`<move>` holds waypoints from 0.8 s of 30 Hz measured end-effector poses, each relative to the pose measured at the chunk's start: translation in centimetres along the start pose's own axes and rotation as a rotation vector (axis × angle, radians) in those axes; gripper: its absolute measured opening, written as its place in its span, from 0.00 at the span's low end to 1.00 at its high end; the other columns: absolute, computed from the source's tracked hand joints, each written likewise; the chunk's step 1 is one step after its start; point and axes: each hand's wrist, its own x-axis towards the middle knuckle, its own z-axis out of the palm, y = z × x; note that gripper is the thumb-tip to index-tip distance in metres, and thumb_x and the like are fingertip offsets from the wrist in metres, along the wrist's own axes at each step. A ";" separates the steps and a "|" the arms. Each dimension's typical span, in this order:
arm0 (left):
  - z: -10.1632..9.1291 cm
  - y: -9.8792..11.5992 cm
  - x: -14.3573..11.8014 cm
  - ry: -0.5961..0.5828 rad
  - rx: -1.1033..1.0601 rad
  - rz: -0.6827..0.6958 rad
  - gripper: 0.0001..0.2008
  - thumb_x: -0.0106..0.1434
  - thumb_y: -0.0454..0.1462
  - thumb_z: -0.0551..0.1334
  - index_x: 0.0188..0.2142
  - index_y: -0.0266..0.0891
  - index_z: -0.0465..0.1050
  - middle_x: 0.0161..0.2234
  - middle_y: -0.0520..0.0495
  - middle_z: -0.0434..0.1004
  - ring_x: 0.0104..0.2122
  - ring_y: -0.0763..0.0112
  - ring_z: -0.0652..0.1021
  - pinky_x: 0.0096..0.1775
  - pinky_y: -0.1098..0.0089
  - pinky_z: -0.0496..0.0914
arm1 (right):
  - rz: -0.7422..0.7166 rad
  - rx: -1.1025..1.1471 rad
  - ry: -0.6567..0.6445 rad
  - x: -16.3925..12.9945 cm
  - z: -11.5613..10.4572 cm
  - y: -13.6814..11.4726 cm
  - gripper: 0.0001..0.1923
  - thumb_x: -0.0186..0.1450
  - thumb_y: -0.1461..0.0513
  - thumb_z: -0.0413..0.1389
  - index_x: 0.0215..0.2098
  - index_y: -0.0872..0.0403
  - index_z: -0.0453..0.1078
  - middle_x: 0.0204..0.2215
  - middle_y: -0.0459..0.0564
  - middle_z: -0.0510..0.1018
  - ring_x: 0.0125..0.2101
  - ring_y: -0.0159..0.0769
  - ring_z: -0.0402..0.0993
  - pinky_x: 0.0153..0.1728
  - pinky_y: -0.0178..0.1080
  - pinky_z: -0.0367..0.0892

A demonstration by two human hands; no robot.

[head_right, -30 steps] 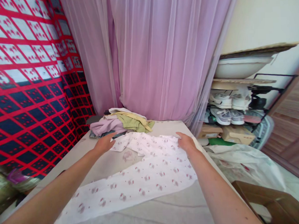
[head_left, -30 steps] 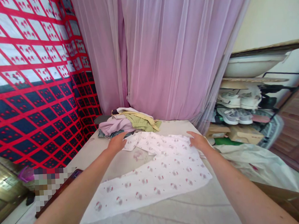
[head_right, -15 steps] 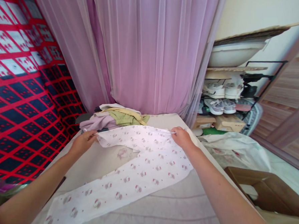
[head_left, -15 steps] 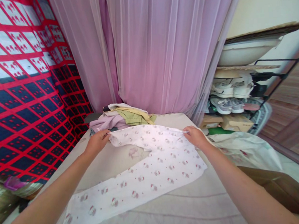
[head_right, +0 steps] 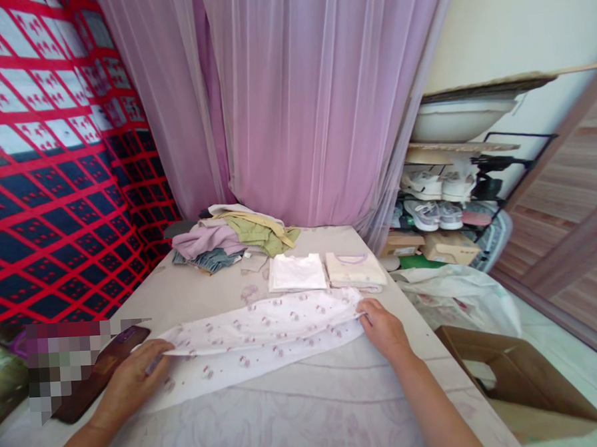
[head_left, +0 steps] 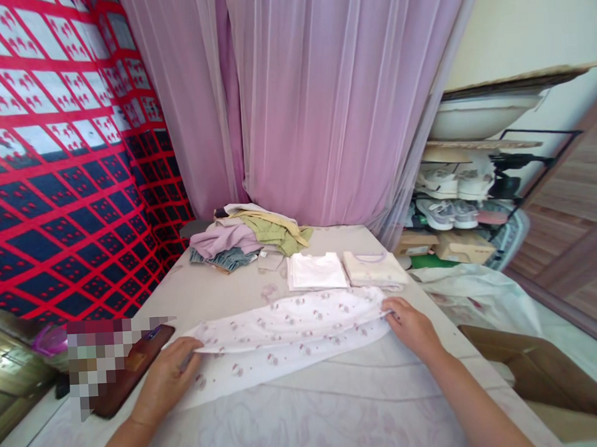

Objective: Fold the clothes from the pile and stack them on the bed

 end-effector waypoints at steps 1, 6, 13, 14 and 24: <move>-0.1 0.2 -0.3 -0.008 0.014 0.002 0.14 0.61 0.45 0.52 0.35 0.44 0.75 0.38 0.45 0.80 0.40 0.63 0.78 0.46 0.65 0.71 | 0.010 -0.020 -0.007 -0.2 0.0 0.0 0.12 0.61 0.63 0.46 0.39 0.49 0.69 0.47 0.47 0.73 0.42 0.35 0.72 0.40 0.36 0.66; -1.5 1.5 -0.8 -0.092 0.085 0.040 0.13 0.58 0.44 0.55 0.32 0.45 0.76 0.34 0.45 0.80 0.38 0.61 0.78 0.45 0.63 0.71 | 0.020 -0.138 -0.117 -0.3 -1.2 -0.4 0.15 0.60 0.67 0.45 0.36 0.49 0.71 0.45 0.44 0.75 0.41 0.34 0.73 0.39 0.34 0.64; -4.0 3.4 -0.4 -0.334 0.115 -0.146 0.21 0.63 0.49 0.48 0.28 0.47 0.75 0.33 0.52 0.80 0.32 0.69 0.79 0.32 0.73 0.68 | 0.326 -0.190 -0.165 2.2 -3.0 -0.9 0.19 0.64 0.61 0.42 0.42 0.48 0.74 0.47 0.49 0.77 0.42 0.41 0.74 0.38 0.39 0.65; -4.3 3.4 -0.2 -0.347 0.151 -0.208 0.22 0.64 0.50 0.47 0.28 0.46 0.75 0.33 0.52 0.80 0.33 0.69 0.79 0.31 0.74 0.68 | 0.378 -0.192 -0.184 2.6 -3.0 -0.9 0.20 0.65 0.58 0.41 0.43 0.49 0.74 0.45 0.52 0.77 0.42 0.43 0.74 0.37 0.40 0.65; -3.5 0.4 1.4 -0.339 0.298 -0.351 0.22 0.61 0.49 0.51 0.46 0.41 0.73 0.49 0.43 0.75 0.48 0.60 0.75 0.48 0.65 0.67 | 0.417 -0.048 -0.413 4.3 -0.6 1.0 0.21 0.58 0.46 0.52 0.26 0.54 0.74 0.31 0.54 0.79 0.33 0.43 0.75 0.29 0.38 0.64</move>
